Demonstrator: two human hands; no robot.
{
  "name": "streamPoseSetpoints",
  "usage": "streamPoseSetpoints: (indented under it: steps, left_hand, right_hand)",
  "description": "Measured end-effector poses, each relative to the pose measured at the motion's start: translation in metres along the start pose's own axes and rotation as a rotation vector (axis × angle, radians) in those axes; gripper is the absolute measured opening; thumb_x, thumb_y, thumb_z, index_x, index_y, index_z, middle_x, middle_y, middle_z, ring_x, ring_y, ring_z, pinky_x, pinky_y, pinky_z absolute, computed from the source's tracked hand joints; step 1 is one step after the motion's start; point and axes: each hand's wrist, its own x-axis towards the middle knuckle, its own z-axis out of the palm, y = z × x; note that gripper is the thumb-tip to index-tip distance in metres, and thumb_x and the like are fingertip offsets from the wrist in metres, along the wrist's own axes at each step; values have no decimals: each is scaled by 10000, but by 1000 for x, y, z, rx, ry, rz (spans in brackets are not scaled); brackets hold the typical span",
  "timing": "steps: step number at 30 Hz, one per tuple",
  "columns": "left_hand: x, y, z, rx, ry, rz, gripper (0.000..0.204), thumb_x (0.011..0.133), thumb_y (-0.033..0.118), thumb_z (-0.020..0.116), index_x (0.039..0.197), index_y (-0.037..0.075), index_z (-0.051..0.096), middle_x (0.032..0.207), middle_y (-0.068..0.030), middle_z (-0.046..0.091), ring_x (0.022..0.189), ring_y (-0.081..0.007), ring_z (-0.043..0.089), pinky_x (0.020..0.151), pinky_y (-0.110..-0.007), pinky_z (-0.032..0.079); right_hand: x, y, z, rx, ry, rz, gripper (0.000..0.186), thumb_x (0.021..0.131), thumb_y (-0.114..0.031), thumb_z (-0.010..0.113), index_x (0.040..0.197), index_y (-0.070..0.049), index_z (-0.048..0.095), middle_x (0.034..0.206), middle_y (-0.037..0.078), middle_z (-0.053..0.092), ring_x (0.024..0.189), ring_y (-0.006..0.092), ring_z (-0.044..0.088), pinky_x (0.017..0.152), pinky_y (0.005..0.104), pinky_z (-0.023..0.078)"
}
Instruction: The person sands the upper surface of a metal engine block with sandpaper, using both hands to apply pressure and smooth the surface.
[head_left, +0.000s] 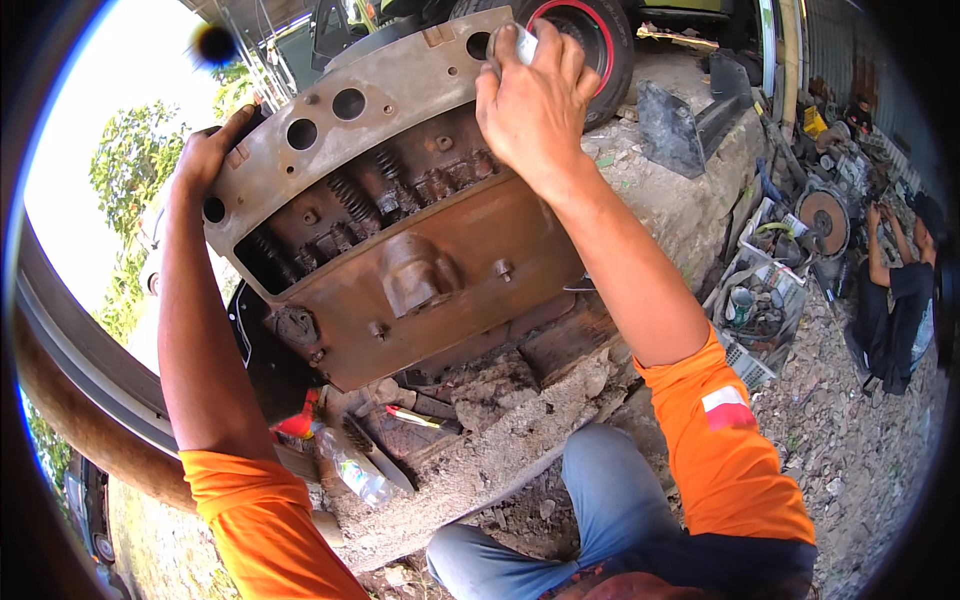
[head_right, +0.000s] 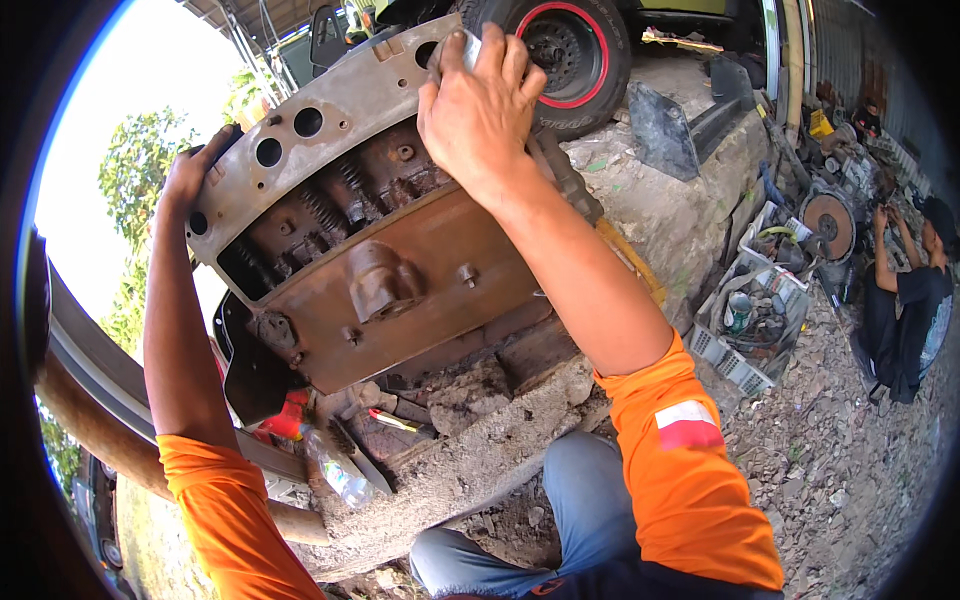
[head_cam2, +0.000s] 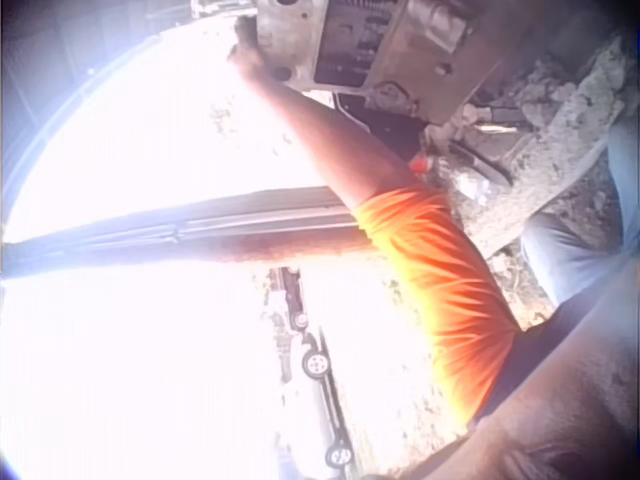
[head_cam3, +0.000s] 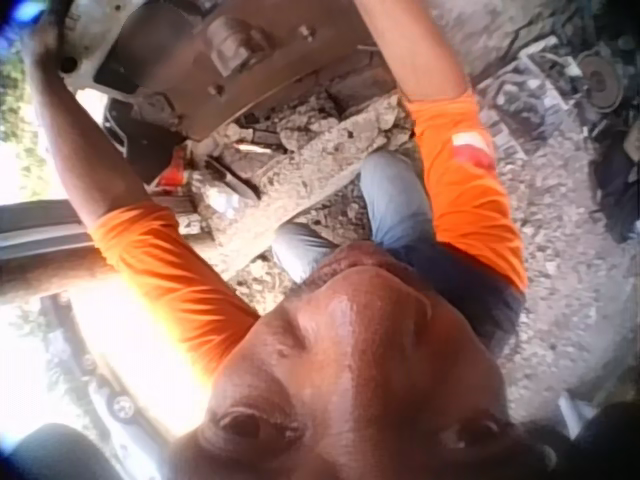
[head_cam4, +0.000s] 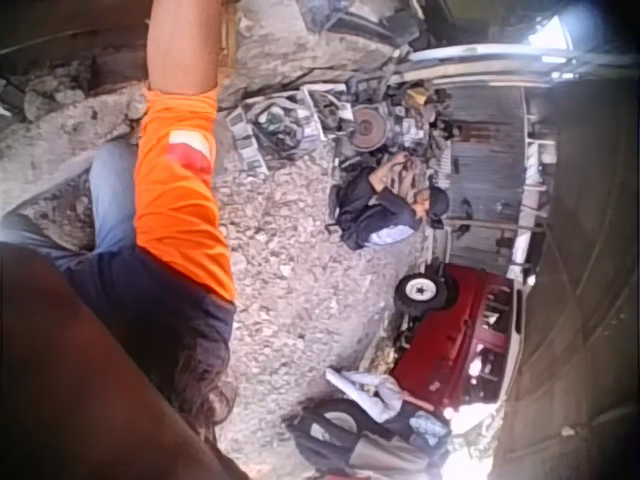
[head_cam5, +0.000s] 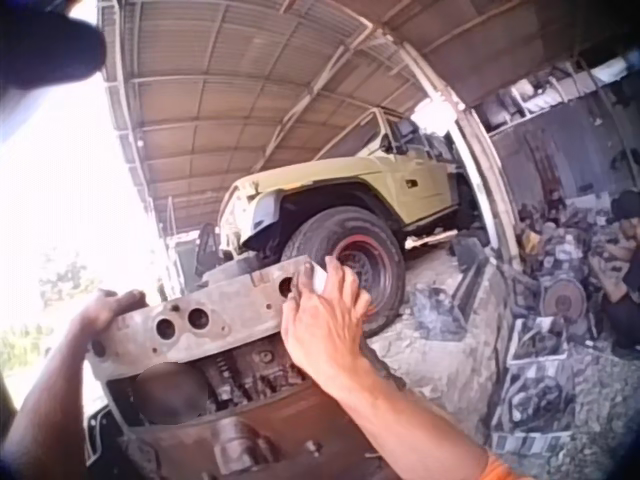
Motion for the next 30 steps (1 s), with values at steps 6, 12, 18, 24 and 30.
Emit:
streamPoseSetpoints:
  steps: [6,12,18,24,30]
  left_hand:
    - [4,-2,2,-97,-50,26,785,868,710,647,1143,-15,771,1025,-186,765,979,-268,716,953,-378,515]
    - [2,-3,1,-3,27,39,774,876,703,646,1147,-11,772,1049,-168,763,934,-256,718,936,-371,521]
    - [7,-5,5,-55,-27,3,758,875,683,670,1142,-20,771,1045,-168,763,932,-255,719,932,-369,523]
    - [9,-7,-1,13,10,36,780,865,705,661,1137,-18,773,1038,-180,764,957,-273,720,945,-377,519]
    - [5,-3,0,18,-4,21,748,872,720,642,1127,34,793,1053,-180,770,979,-273,723,958,-384,514]
  right_hand:
    - [42,-1,-13,15,50,73,469,946,-281,575,1303,15,649,1438,292,478,1323,436,430,1029,595,365]
    - [-5,6,2,-22,33,-43,554,891,-325,659,1339,0,641,1428,272,461,1323,427,402,994,560,348]
    - [36,4,-6,33,44,73,480,954,-274,572,1342,2,626,1455,295,464,1342,438,411,1040,602,348]
    - [-1,5,1,-13,1,-67,580,899,-320,670,1372,11,615,1452,300,432,1334,443,386,1019,580,332]
    - [8,0,6,81,15,-52,572,898,-330,679,1396,-55,616,1491,289,401,1356,416,362,1027,573,311]
